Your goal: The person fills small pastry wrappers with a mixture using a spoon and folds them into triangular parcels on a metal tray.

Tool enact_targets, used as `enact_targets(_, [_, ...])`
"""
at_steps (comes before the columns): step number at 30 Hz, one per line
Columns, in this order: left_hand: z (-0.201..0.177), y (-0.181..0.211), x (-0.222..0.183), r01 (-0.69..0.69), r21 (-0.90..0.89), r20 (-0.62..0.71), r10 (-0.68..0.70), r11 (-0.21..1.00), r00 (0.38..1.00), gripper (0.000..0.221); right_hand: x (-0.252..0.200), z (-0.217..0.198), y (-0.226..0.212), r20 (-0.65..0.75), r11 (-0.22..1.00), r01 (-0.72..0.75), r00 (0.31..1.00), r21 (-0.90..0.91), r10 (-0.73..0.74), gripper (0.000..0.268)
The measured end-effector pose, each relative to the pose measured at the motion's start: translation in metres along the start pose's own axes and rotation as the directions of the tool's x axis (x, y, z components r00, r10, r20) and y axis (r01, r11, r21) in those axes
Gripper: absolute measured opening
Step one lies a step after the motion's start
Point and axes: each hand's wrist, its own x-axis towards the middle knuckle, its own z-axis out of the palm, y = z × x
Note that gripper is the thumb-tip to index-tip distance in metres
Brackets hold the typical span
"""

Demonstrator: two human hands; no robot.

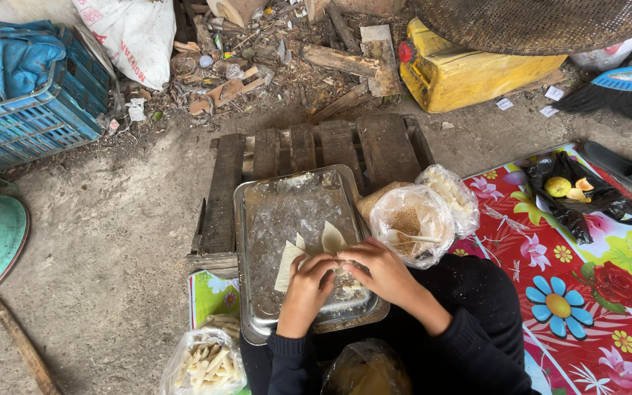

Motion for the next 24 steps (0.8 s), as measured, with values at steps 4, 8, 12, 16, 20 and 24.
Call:
enact_targets(4, [0.002, -0.002, 0.005, 0.02, -0.084, -0.072, -0.026, 0.996, 0.997, 0.019, 0.007, -0.01, 0.006, 0.134, 0.995, 0.098, 0.986, -0.006, -0.097, 0.029])
enact_targets(8, [0.0, -0.001, 0.01, 0.08, -0.154, -0.112, -0.098, 0.985, 0.989, 0.018, 0.015, -0.008, 0.012, 0.189, 0.995, 0.103, 0.977, -0.018, -0.097, 0.025])
enact_targets(12, [-0.001, 0.002, 0.016, 0.126, -0.179, -0.137, -0.152, 0.976, 0.979, 0.017, 0.024, 0.0, 0.015, 0.251, 0.999, -0.05, 0.967, -0.017, 0.052, 0.018])
enact_targets(16, [-0.005, 0.003, 0.017, 0.129, -0.143, -0.086, -0.142, 0.981, 0.986, 0.018, 0.022, -0.004, 0.011, 0.28, 0.999, 0.009, 0.96, -0.052, 0.006, 0.026])
enact_targets(20, [-0.011, -0.001, 0.013, 0.024, -0.067, -0.039, -0.027, 0.997, 0.999, 0.023, 0.015, -0.011, 0.011, 0.292, 0.995, 0.071, 0.955, -0.076, -0.046, 0.036])
enact_targets(24, [-0.012, 0.0, 0.011, -0.015, -0.05, -0.019, 0.014, 0.999, 1.0, 0.035, 0.016, -0.012, 0.013, 0.286, 0.998, 0.051, 0.958, -0.036, -0.039, 0.032])
